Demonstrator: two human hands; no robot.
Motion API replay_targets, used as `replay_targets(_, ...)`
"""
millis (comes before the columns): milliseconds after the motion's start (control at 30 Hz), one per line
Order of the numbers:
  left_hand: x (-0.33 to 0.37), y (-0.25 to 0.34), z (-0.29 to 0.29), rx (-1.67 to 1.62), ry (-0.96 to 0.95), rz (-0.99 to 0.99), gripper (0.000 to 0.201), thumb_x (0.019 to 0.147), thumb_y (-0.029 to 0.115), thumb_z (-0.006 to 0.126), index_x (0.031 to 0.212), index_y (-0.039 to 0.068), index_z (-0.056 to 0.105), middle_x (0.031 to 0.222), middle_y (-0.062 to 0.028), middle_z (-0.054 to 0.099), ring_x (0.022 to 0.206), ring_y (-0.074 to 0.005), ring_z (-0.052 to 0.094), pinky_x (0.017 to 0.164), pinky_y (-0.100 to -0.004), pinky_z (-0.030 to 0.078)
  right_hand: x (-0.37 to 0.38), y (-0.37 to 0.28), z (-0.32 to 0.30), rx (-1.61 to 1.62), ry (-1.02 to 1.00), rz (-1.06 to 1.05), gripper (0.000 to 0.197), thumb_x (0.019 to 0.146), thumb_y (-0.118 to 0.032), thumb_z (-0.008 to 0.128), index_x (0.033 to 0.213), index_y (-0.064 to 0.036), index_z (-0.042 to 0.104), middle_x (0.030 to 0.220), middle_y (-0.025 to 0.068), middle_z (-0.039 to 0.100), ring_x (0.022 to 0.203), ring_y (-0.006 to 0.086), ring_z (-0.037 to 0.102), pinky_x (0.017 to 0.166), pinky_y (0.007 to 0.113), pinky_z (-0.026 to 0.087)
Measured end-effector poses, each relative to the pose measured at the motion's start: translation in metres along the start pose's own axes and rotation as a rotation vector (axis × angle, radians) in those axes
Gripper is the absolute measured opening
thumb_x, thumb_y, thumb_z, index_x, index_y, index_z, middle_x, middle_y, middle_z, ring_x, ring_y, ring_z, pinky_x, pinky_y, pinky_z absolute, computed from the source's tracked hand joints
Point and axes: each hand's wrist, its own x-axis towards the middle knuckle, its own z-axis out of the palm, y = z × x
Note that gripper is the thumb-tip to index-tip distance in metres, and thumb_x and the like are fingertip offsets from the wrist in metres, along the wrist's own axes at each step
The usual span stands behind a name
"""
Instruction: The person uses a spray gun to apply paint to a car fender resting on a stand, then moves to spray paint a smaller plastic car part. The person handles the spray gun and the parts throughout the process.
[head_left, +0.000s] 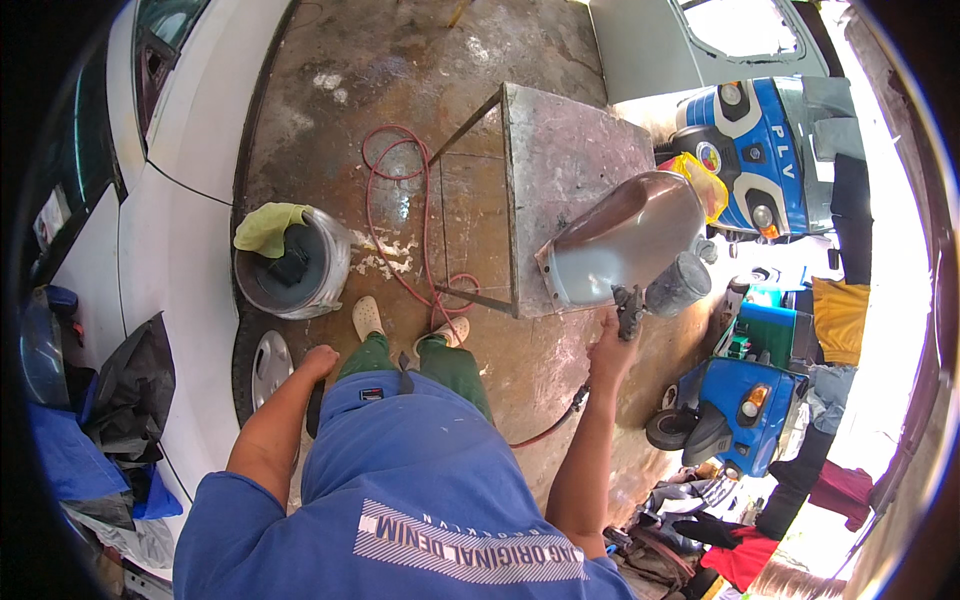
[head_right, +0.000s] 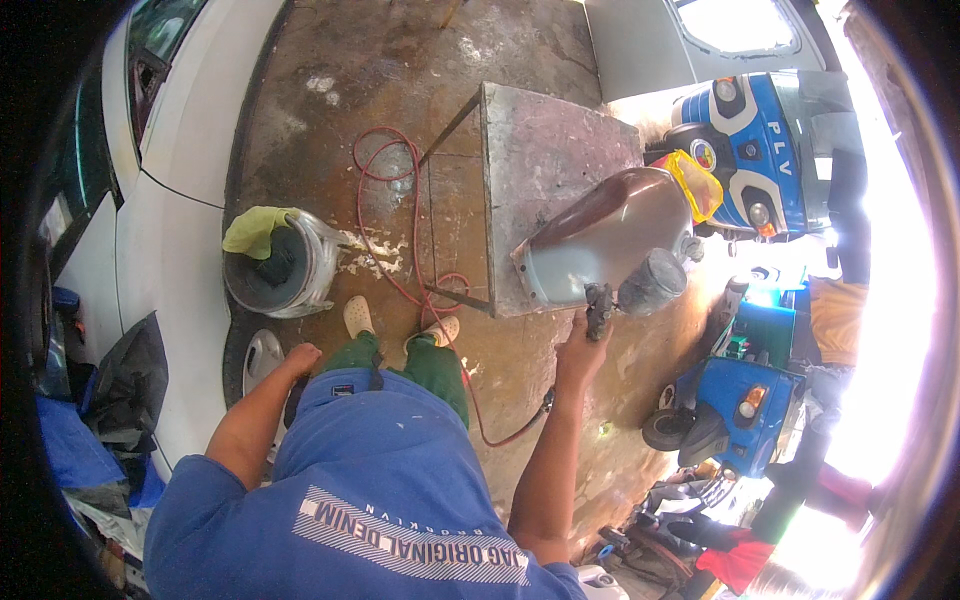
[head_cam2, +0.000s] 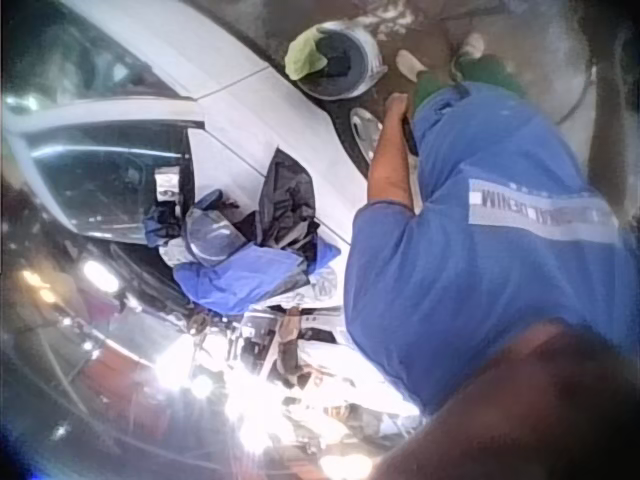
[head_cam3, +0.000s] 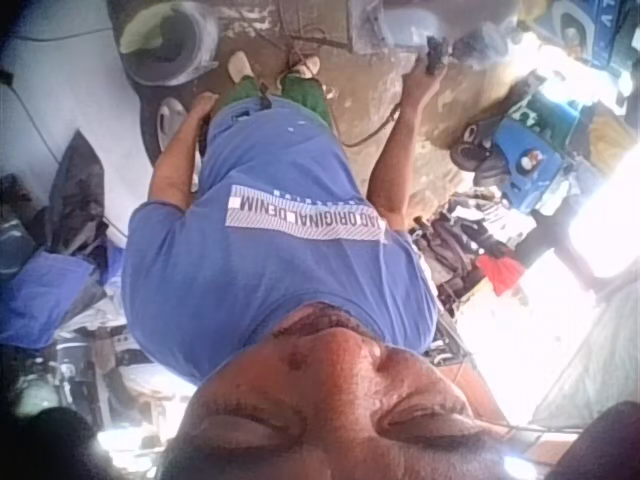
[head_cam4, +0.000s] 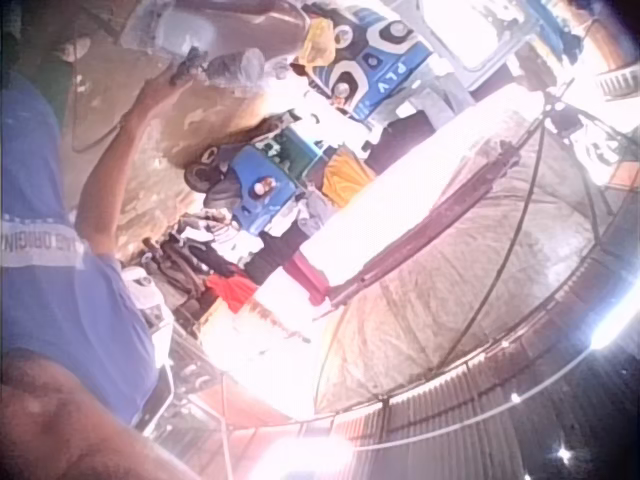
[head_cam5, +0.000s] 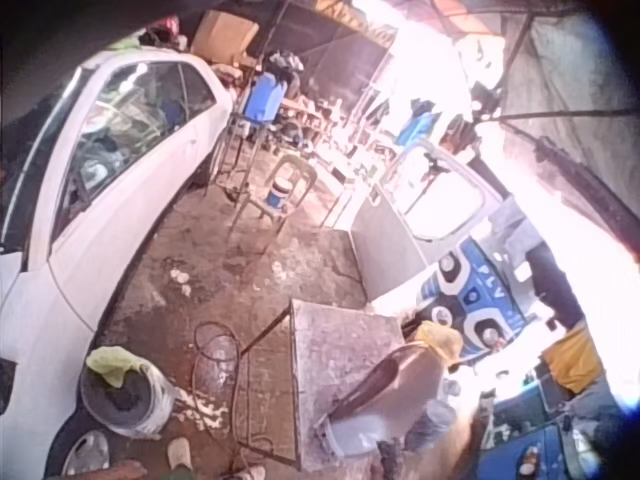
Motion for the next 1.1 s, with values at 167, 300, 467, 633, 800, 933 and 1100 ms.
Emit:
replay_targets(167, 0.002, -0.003, 0.001, -0.105, -0.007, -0.099, 0.036, 0.089, 0.027, 0.05, 0.09, -0.002, 0.072, 0.101, -0.0267, 0.067, 0.098, -0.0422, 0.065, 0.088, -0.0502, 0.049, 0.004, -0.008, -0.001, 0.19, -0.035, 0.094, 0.034, 0.095, -0.029, 0.064, 0.112, -0.001, 0.057, 0.081, 0.0075, 0.063, 0.04, 0.0106, 0.048, 0.035, 0.026, 0.041)
replay_targets(300, -0.006, 0.007, -0.011, -0.027, -0.002, 0.001, 0.035, 0.087, 0.027, 0.053, 0.089, -0.002, 0.071, 0.1, -0.0273, 0.067, 0.098, -0.042, 0.065, 0.087, -0.0505, 0.049, 0.006, -0.002, -0.002, 0.185, -0.035, 0.121, 0.033, 0.095, -0.028, 0.064, 0.113, -0.0014, 0.056, 0.079, 0.0077, 0.061, 0.04, 0.0101, 0.047, 0.035, 0.025, 0.04)
replay_targets(467, -0.014, 0.017, -0.017, -0.115, 0.015, -0.087, 0.03, 0.088, 0.022, 0.052, 0.088, 0.0, 0.072, 0.101, -0.0255, 0.067, 0.097, -0.0409, 0.065, 0.087, -0.0496, 0.051, -0.002, -0.005, -0.008, 0.163, -0.013, 0.194, 0.039, 0.093, -0.026, 0.066, 0.123, -0.0052, 0.052, 0.084, 0.0088, 0.06, 0.045, 0.0104, 0.049, 0.038, 0.024, 0.039)
replay_targets(633, -0.007, 0.005, -0.018, 0.071, -0.064, 0.034, 0.032, 0.089, 0.022, 0.05, 0.091, -0.001, 0.073, 0.105, -0.025, 0.067, 0.098, -0.042, 0.065, 0.088, -0.0492, 0.051, -0.008, 0.002, -0.011, 0.134, 0.052, 0.152, 0.035, 0.093, -0.026, 0.065, 0.117, -0.0032, 0.054, 0.082, 0.0081, 0.059, 0.044, 0.0119, 0.048, 0.037, 0.026, 0.038)
replay_targets(800, 0.001, 0.0, -0.013, 0.026, -0.047, 0.002, 0.031, 0.088, 0.021, 0.05, 0.093, 0.0, 0.073, 0.104, -0.0241, 0.068, 0.098, -0.0405, 0.066, 0.088, -0.0481, 0.052, -0.007, 0.049, -0.014, 0.01, 0.043, 0.005, 0.031, 0.093, -0.026, 0.064, 0.113, -0.0029, 0.055, 0.081, 0.0082, 0.06, 0.05, 0.0136, 0.052, 0.043, 0.028, 0.042)
replay_targets(933, 0.009, -0.01, -0.019, 0.258, -0.079, 0.154, 0.031, 0.089, 0.022, 0.05, 0.095, 0.0, 0.073, 0.104, -0.0238, 0.068, 0.1, -0.0403, 0.066, 0.088, -0.0478, 0.051, -0.03, 0.022, -0.02, -0.044, -0.103, 0.161, 0.038, 0.094, -0.028, 0.064, 0.12, -0.0014, 0.056, 0.088, 0.0101, 0.063, 0.066, 0.0155, 0.059, 0.056, 0.029, 0.046)
replay_targets(1100, 0.022, -0.037, -0.018, 0.333, -0.061, 0.069, 0.031, 0.088, 0.023, 0.051, 0.096, 0.003, 0.073, 0.103, -0.0226, 0.069, 0.102, -0.0392, 0.066, 0.087, -0.0486, 0.051, -0.064, 0.034, -0.02, 0.115, -0.196, 0.204, 0.033, 0.095, -0.023, 0.063, 0.12, -0.0018, 0.058, 0.086, 0.0051, 0.06, 0.067, 0.0117, 0.056, 0.058, 0.028, 0.046)
